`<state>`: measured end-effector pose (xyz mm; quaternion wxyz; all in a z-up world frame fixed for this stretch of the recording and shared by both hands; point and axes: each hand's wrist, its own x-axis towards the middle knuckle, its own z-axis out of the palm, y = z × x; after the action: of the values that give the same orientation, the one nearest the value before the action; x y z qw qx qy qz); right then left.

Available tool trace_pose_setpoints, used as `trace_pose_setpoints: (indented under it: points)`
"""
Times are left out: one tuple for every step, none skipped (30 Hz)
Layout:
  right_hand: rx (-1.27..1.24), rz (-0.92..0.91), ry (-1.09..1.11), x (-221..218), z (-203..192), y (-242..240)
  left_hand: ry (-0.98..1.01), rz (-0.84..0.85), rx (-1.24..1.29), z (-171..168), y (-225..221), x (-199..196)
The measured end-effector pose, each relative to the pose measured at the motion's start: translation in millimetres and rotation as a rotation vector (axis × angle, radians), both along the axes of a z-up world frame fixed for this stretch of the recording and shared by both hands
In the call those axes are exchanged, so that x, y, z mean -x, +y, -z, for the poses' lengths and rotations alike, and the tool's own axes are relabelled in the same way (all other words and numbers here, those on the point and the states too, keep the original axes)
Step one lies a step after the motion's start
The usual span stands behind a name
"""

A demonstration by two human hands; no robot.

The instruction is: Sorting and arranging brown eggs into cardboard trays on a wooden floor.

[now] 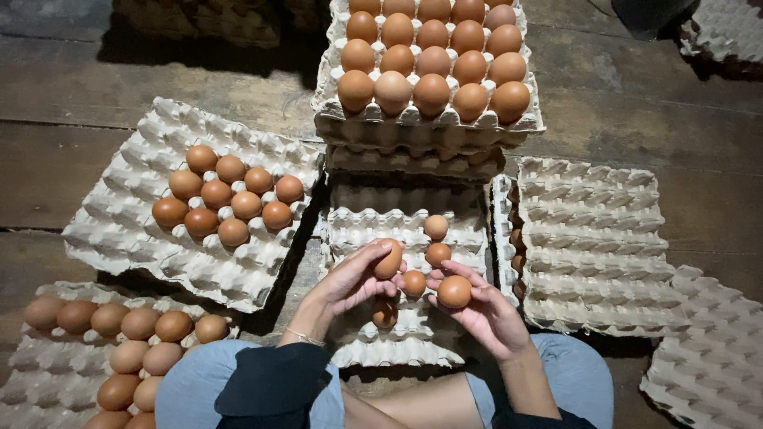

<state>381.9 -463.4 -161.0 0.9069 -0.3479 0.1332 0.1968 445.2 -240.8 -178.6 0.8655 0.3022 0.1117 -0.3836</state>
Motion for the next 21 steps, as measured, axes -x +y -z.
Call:
trace_pose_setpoints:
  points:
    - [-0.051,-0.049,-0.09,2,1,-1,-0.009,0.012,-0.023,-5,1,0]
    - [-0.051,-0.05,-0.089,2,1,-2,-0.007,0.01,-0.022,-6,0,1]
    - [0.046,-0.063,-0.035,3,0,-3,-0.053,0.036,-0.052,-8,0,2]
    - [0.142,-0.077,0.019,4,0,-5,-0.099,0.062,-0.082,-10,-1,2]
    - [0.142,-0.078,0.019,4,1,-5,-0.099,0.061,-0.082,-8,-1,2]
    - [0.202,-0.108,0.028,5,1,-6,-0.131,0.075,-0.105,-7,-1,2]
    - [0.262,-0.139,0.036,5,2,-6,-0.163,0.089,-0.128,-6,-1,2]
    - [0.262,-0.141,0.037,6,5,-7,-0.163,0.088,-0.128,-9,-2,2]
    - [0.249,-0.138,0.025,6,8,-8,-0.11,0.053,-0.146,-12,-1,1]
    - [0.236,-0.135,0.012,6,12,-8,-0.057,0.019,-0.164,-15,-1,1]
    - [0.236,-0.14,0.011,6,26,-14,-0.058,0.015,-0.165,-13,0,1]
    - [0.178,-0.068,-0.006,6,40,-20,-0.074,-0.032,-0.188,-11,2,0]
    - [0.119,0.005,-0.022,6,54,-26,-0.089,-0.077,-0.211,-9,3,0]
    - [0.118,0.002,-0.023,5,56,-32,-0.089,-0.08,-0.212,-8,4,-1]
    - [0.246,0.127,0.021,5,58,-37,-0.068,-0.131,-0.264,-7,6,-2]
    - [0.374,0.251,0.066,5,61,-43,-0.047,-0.183,-0.316,-5,7,-3]
    - [0.374,0.249,0.065,2,51,-40,-0.047,-0.184,-0.316,-5,9,-4]
    - [0.527,0.218,0.003,-1,42,-38,-0.09,-0.229,-0.351,-5,11,-5]
    - [0.681,0.187,-0.061,-4,33,-36,-0.133,-0.274,-0.385,-5,12,-6]
    - [0.682,0.185,-0.062,-7,27,-30,-0.133,-0.276,-0.384,-1,10,-6]
    - [0.864,0.146,-0.107,-10,21,-24,-0.138,-0.302,-0.467,2,8,-7]
